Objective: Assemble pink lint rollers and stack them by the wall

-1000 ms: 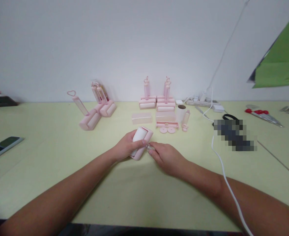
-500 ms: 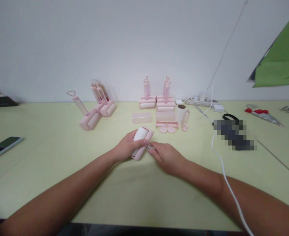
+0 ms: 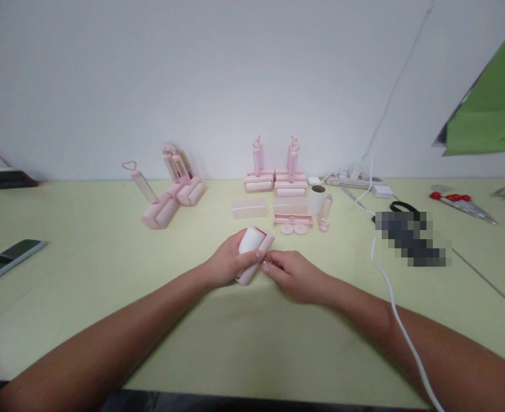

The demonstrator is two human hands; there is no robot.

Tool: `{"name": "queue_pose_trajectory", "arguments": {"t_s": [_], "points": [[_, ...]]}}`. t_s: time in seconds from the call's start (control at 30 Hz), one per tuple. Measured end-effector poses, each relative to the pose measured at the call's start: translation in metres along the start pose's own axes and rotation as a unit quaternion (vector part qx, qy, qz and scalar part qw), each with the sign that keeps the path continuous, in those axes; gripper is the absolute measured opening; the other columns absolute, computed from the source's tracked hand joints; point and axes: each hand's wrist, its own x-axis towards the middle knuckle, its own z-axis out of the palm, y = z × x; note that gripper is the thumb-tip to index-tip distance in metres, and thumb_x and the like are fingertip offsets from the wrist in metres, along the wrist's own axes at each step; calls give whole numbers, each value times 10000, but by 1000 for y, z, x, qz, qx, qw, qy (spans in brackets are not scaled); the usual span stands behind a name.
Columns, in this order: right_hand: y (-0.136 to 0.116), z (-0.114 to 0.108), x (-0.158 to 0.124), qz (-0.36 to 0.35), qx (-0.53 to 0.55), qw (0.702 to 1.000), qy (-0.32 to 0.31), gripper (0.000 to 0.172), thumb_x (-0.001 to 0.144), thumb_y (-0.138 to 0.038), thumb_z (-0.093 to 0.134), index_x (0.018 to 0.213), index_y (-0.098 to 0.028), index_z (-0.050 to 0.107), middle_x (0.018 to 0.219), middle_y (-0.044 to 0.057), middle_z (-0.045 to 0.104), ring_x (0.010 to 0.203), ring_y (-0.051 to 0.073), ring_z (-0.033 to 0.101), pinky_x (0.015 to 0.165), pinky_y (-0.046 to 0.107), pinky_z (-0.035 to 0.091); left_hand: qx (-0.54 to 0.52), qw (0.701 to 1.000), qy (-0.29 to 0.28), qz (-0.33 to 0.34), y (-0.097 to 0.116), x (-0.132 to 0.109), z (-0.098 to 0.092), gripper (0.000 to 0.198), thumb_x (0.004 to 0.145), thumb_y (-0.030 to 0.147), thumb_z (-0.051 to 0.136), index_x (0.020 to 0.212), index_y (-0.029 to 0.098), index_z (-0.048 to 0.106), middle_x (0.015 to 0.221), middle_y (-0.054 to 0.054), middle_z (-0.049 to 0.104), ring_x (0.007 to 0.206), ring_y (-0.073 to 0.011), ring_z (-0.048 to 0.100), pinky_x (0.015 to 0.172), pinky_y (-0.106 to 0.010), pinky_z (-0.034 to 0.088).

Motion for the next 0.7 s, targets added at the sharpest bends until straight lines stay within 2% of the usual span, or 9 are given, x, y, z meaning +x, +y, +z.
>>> {"name": "queue_pose_trajectory", "arguments": {"t_s": [0.1, 0.17, 0.3, 0.37, 0.43, 0.5, 0.53, 0.6, 0.7], "points": [[4, 5, 3, 96, 147, 983, -45, 211, 949, -375, 457, 873, -194, 534, 580, -65, 496, 395, 84, 422, 368, 205, 325, 27, 1000, -1, -16, 2, 1, -2, 430, 790, 476, 662, 1062, 148, 600, 919, -45, 655, 771, -186, 561, 680, -278, 452], [11, 7, 5, 139, 219, 964, -61, 256, 941, -441, 468, 835, -209, 488, 544, -85, 477, 327, 70, 381, 300, 188, 290, 52, 998, 4, -37, 4, 2, -5, 432, 800, 489, 651, 1066, 153, 600, 923, -49, 663, 764, -191, 569, 659, -279, 447], [23, 9, 9, 149, 270, 949, -69, 340, 918, -513, 504, 780, -203, 497, 452, -83, 492, 299, 77, 415, 281, 169, 325, 84, 994, -41, -58, 1, 11, -19, 465, 872, 583, 531, 1059, 163, 596, 879, -35, 653, 721, -181, 566, 629, -279, 439], [25, 9, 10, 148, 280, 946, -68, 361, 913, -530, 509, 766, -200, 503, 430, -78, 500, 294, 80, 430, 281, 162, 334, 132, 990, -16, -42, -5, 23, -28, 504, 932, 610, 387, 1015, 163, 606, 854, -41, 637, 729, -188, 564, 650, -297, 445], [25, 9, 11, 152, 288, 943, -61, 372, 908, -542, 513, 761, -201, 500, 428, -78, 507, 286, 78, 431, 279, 160, 341, 239, 969, 64, -5, -12, 40, -38, 531, 960, 591, 314, 987, 158, 620, 884, -71, 630, 815, -220, 570, 743, -342, 456], [24, 10, 12, 157, 291, 942, -58, 372, 906, -544, 517, 762, -201, 503, 426, -80, 507, 281, 78, 429, 274, 160, 343, 366, 921, 130, 38, -20, 61, -48, 478, 928, 558, 432, 1074, 147, 626, 1043, -124, 621, 1007, -278, 548, 904, -407, 421], [23, 10, 13, 160, 291, 942, -58, 371, 907, -542, 517, 762, -202, 505, 425, -80, 507, 281, 79, 429, 272, 161, 343, 417, 896, 146, 49, -24, 71, -52, 483, 897, 538, 502, 1154, 144, 612, 1152, -150, 592, 1100, -309, 512, 965, -438, 387], [22, 10, 13, 166, 286, 942, -59, 365, 909, -534, 516, 758, -202, 506, 424, -80, 507, 283, 79, 431, 269, 162, 344, 479, 864, 149, 42, -31, 89, -58, 593, 834, 516, 601, 1313, 171, 538, 1342, -175, 495, 1225, -360, 429, 1017, -487, 339], [21, 9, 13, 164, 279, 944, -61, 353, 911, -521, 518, 760, -202, 506, 427, -82, 509, 285, 75, 428, 272, 158, 344, 488, 865, 112, -7, -40, 105, -61, 708, 809, 511, 628, 1427, 224, 435, 1418, -171, 450, 1262, -381, 408, 1007, -506, 341]]}}
